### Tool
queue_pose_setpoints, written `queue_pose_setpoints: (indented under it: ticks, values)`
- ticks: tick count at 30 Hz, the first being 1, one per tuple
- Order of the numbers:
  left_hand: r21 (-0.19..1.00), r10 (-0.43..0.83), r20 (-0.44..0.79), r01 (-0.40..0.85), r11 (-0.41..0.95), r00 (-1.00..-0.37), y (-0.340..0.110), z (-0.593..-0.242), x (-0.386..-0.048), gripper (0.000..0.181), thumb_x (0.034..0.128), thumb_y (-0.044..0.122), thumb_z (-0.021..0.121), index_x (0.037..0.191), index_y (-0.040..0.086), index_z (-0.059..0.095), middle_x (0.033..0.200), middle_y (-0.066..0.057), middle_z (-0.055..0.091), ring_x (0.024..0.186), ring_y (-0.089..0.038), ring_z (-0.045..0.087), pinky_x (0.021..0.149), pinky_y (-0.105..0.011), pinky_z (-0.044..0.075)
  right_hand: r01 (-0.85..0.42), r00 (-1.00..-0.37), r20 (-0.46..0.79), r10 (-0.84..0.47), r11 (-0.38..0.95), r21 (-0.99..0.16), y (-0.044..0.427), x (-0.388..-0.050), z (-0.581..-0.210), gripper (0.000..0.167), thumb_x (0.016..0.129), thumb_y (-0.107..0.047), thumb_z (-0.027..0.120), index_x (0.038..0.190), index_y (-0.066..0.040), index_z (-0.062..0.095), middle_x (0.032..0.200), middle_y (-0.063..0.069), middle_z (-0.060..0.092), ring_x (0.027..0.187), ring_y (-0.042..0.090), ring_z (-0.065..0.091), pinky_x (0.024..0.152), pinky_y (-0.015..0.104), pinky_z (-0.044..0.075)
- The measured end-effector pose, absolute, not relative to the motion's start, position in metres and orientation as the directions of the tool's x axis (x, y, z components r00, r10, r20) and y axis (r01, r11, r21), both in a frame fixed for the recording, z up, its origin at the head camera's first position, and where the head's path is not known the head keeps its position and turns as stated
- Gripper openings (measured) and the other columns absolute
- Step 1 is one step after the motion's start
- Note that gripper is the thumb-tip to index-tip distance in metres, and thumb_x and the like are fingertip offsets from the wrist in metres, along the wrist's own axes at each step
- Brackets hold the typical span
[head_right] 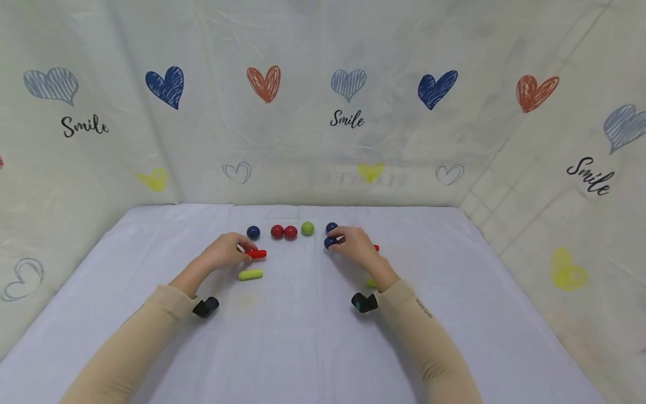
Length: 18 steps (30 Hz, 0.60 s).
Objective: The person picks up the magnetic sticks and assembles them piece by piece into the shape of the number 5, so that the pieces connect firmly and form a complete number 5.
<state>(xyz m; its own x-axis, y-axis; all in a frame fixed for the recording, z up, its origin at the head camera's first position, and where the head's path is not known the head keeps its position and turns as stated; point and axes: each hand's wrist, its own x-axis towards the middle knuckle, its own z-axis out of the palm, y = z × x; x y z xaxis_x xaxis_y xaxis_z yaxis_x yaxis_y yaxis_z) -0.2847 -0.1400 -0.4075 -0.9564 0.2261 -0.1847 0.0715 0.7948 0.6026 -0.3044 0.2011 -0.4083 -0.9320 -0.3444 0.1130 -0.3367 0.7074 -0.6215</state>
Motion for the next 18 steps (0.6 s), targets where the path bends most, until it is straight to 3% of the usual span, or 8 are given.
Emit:
queue_pose_setpoints:
  ticks: [18]
  values:
    - [0.627,0.269,-0.139,0.126,0.769,-0.953,-0.114,-0.405,-0.289,0.025,0.0926,0.007,0.071,0.116,0.013,0.076,0.107,-0.003,0.067,0.104,-0.025,0.059,0.09,-0.043,0.051,-0.284,-0.936,0.041,-0.349,0.681,-0.675,0.183,-0.299,-0.412,0.037,0.092,-0.011,0.077,0.127,-0.003,0.07,0.125,0.015,0.069,0.109,0.029,0.068,0.097,0.048,0.051]
